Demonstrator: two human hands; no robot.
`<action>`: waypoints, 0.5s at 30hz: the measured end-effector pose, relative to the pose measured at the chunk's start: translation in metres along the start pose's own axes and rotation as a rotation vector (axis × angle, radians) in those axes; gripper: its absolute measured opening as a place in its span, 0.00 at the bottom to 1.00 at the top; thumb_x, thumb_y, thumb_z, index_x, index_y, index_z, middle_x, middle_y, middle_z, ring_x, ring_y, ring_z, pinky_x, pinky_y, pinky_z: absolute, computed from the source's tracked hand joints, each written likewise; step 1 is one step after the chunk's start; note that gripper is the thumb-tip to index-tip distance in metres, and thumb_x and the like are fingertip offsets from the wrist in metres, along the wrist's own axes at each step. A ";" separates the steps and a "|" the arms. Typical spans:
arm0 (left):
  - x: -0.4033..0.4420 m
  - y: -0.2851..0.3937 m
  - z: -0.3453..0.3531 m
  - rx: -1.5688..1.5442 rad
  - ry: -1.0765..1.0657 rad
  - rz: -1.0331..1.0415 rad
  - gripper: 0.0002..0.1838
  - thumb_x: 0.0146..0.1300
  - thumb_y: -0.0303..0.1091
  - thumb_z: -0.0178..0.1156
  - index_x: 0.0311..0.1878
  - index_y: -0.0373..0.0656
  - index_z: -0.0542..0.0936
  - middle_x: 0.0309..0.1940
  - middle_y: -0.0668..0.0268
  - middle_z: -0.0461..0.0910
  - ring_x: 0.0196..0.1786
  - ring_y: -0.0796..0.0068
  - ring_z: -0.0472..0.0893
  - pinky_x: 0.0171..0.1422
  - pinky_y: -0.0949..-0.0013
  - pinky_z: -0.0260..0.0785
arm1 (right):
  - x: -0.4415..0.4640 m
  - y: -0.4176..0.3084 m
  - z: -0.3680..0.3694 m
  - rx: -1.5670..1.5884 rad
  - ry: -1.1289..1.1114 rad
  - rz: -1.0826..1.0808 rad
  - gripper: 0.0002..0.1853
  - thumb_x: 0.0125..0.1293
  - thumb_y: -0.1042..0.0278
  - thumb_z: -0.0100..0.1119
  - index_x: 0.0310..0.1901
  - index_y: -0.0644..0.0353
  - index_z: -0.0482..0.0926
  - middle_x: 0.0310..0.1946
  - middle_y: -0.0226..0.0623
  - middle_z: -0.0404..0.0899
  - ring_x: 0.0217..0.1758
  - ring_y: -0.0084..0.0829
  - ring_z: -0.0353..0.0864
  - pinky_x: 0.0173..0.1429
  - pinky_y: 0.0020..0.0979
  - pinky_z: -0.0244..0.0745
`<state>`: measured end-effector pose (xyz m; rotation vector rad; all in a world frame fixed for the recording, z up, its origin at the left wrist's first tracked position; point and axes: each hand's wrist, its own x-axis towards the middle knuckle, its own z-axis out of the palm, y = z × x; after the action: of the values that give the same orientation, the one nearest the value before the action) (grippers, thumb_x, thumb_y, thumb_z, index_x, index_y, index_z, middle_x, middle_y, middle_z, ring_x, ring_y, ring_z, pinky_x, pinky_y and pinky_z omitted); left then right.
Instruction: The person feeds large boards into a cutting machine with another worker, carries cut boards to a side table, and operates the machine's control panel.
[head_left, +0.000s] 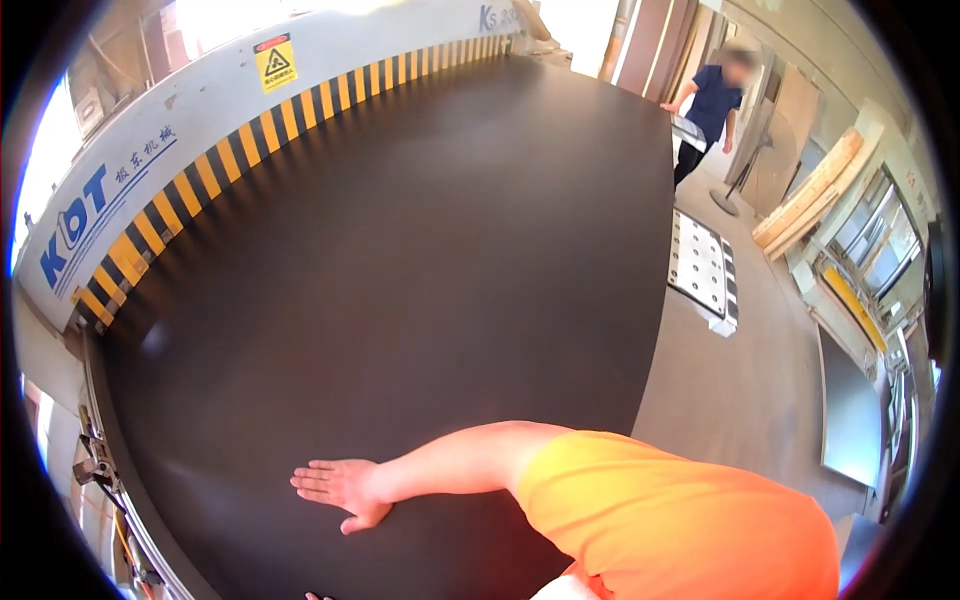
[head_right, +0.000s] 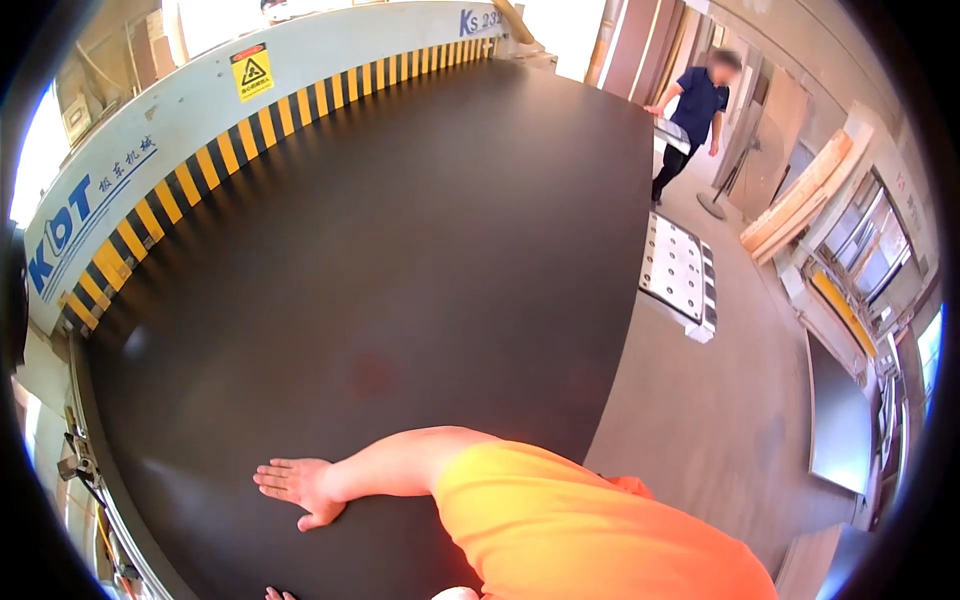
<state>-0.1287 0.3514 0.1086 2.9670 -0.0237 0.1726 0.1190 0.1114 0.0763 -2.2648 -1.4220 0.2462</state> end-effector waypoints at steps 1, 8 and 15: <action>0.000 -0.001 0.002 0.006 0.013 0.013 0.36 0.74 0.54 0.52 0.71 0.30 0.69 0.77 0.46 0.60 0.79 0.43 0.58 0.81 0.42 0.48 | -0.002 -0.001 -0.002 -0.014 -0.016 0.014 0.53 0.67 0.40 0.55 0.79 0.70 0.43 0.83 0.53 0.35 0.87 0.44 0.30 0.87 0.44 0.26; -0.009 0.002 0.007 0.021 0.039 0.011 0.33 0.76 0.49 0.50 0.71 0.31 0.69 0.76 0.45 0.61 0.77 0.41 0.60 0.79 0.44 0.51 | -0.021 -0.031 0.018 -0.066 0.156 0.294 0.43 0.74 0.44 0.46 0.79 0.67 0.48 0.83 0.46 0.39 0.87 0.39 0.34 0.87 0.43 0.27; -0.061 0.057 0.056 0.336 -0.003 -0.112 0.29 0.78 0.48 0.46 0.69 0.32 0.71 0.73 0.39 0.64 0.77 0.39 0.60 0.76 0.42 0.56 | -0.231 -0.109 0.053 0.112 0.202 0.053 0.39 0.69 0.48 0.57 0.74 0.67 0.63 0.80 0.48 0.53 0.85 0.42 0.45 0.87 0.47 0.36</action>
<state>-0.1847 0.2857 0.0564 3.2912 0.1897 0.1729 -0.0936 -0.0396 0.0598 -2.1707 -1.2159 0.1071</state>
